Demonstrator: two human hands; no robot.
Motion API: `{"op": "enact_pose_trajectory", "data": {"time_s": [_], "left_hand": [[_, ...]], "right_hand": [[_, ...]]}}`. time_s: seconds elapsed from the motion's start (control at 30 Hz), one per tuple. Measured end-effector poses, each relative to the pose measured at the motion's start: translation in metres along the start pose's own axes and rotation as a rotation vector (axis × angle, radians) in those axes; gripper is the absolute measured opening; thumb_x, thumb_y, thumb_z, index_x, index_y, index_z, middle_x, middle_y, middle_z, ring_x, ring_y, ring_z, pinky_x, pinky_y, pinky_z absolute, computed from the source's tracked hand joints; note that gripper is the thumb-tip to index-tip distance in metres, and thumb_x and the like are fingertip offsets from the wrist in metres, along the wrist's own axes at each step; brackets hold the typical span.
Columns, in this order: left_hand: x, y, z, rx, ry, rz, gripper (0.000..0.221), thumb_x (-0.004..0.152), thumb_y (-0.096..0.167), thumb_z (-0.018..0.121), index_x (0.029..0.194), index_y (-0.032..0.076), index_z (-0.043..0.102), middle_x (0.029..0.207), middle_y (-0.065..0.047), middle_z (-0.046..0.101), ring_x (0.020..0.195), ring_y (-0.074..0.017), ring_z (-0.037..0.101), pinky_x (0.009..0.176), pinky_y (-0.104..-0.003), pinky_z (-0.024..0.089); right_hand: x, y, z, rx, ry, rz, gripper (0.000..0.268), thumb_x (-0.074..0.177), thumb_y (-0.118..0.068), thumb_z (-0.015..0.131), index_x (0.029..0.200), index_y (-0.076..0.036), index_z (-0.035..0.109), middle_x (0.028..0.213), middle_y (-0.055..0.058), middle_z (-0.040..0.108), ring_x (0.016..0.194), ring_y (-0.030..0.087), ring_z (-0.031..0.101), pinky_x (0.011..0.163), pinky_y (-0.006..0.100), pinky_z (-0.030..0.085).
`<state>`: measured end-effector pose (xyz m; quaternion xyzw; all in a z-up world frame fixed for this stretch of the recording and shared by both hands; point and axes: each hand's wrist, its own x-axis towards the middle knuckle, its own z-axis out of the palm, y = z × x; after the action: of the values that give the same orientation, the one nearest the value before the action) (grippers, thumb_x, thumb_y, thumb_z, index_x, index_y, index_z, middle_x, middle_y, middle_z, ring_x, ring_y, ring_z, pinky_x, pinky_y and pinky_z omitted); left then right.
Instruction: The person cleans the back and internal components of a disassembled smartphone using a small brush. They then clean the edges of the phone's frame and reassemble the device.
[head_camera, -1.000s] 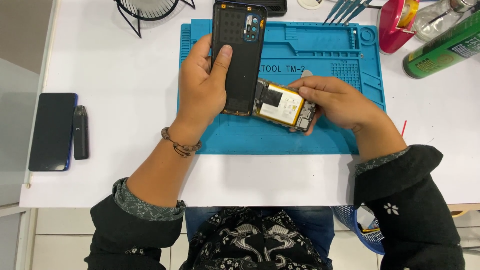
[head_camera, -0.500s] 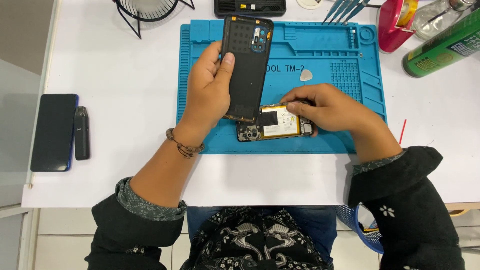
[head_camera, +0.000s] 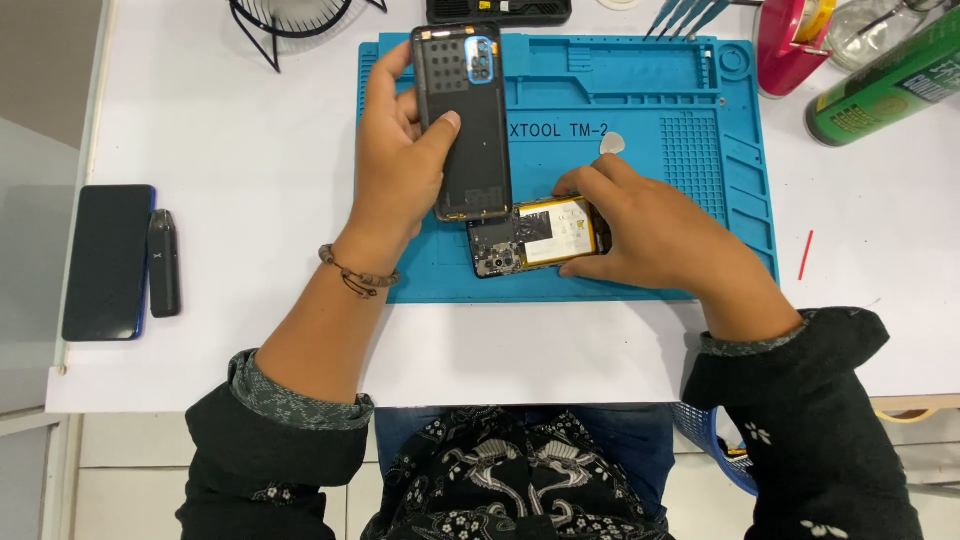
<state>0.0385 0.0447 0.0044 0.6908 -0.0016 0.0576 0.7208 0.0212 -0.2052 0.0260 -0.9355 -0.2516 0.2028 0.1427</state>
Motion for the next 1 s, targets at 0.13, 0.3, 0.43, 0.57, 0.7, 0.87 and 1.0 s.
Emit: {"op": "enact_pose_trajectory", "data": {"time_s": [0.13, 0.3, 0.43, 0.57, 0.7, 0.87, 1.0], "left_hand": [[0.004, -0.005, 0.001, -0.088, 0.020, -0.026, 0.061, 0.092, 0.001, 0.066, 0.146, 0.011, 0.039, 0.111, -0.009, 0.076, 0.094, -0.0162, 0.075, 0.082, -0.032, 0.070], [0.001, -0.002, 0.004, -0.068, 0.017, -0.077, 0.042, 0.092, 0.010, 0.069, 0.129, 0.011, 0.049, 0.106, -0.013, 0.074, 0.089, -0.0194, 0.076, 0.073, -0.034, 0.071], [-0.002, 0.002, 0.007, -0.016, 0.044, -0.139, 0.031, 0.095, 0.013, 0.067, 0.122, 0.012, 0.052, 0.100, -0.009, 0.075, 0.085, -0.0172, 0.076, 0.072, -0.034, 0.071], [0.008, -0.015, -0.002, -0.058, 0.092, -0.072, 0.024, 0.094, 0.011, 0.068, 0.114, 0.013, 0.056, 0.097, -0.007, 0.073, 0.086, -0.0144, 0.072, 0.075, -0.029, 0.064], [0.029, -0.059, -0.023, -0.065, 0.139, 0.101, 0.028, 0.093, 0.006, 0.074, 0.102, 0.017, 0.051, 0.098, 0.000, 0.063, 0.087, -0.0074, 0.058, 0.081, -0.023, 0.052], [0.022, -0.058, -0.026, -0.144, 0.108, 0.027, 0.048, 0.097, -0.006, 0.073, 0.131, 0.017, 0.048, 0.131, -0.016, 0.068, 0.112, -0.0210, 0.073, 0.099, -0.037, 0.072], [0.023, -0.073, -0.039, -0.007, -0.036, 0.135, 0.036, 0.111, -0.002, 0.064, 0.137, 0.020, 0.053, 0.138, -0.007, 0.062, 0.127, -0.0220, 0.067, 0.113, -0.041, 0.064]], "right_hand": [[0.000, 0.014, 0.010, -0.028, 0.111, -0.115, 0.076, 0.072, -0.039, 0.090, 0.135, -0.020, 0.051, 0.120, 0.009, 0.050, 0.082, 0.026, 0.060, 0.055, 0.044, 0.051], [-0.009, 0.019, 0.026, -0.065, 0.254, -0.248, 0.074, 0.072, -0.051, 0.091, 0.125, -0.010, 0.059, 0.110, 0.010, 0.055, 0.099, 0.031, 0.050, 0.078, 0.043, 0.046], [-0.015, 0.023, 0.036, -0.077, 0.324, -0.272, 0.075, 0.074, -0.051, 0.089, 0.126, -0.007, 0.060, 0.115, 0.013, 0.057, 0.103, 0.029, 0.051, 0.083, 0.041, 0.047], [-0.019, 0.024, 0.046, -0.170, 0.429, -0.303, 0.078, 0.078, -0.057, 0.085, 0.132, -0.007, 0.060, 0.120, 0.011, 0.059, 0.107, 0.031, 0.053, 0.087, 0.044, 0.044], [-0.055, 0.011, 0.063, -0.206, 0.508, -0.222, 0.090, 0.088, -0.046, 0.082, 0.156, -0.005, 0.039, 0.149, 0.016, 0.053, 0.133, 0.035, 0.048, 0.102, 0.049, 0.040], [-0.166, 0.044, 0.104, 0.046, 1.041, -0.199, 0.034, 0.108, -0.018, 0.059, 0.135, -0.004, 0.046, 0.125, 0.020, 0.062, 0.113, 0.037, 0.063, 0.098, 0.050, 0.052], [-0.230, 0.111, 0.170, -0.141, 1.509, 0.159, 0.015, 0.097, 0.014, 0.049, 0.102, 0.002, 0.055, 0.089, 0.019, 0.057, 0.082, 0.032, 0.054, 0.077, 0.042, 0.045]]}}
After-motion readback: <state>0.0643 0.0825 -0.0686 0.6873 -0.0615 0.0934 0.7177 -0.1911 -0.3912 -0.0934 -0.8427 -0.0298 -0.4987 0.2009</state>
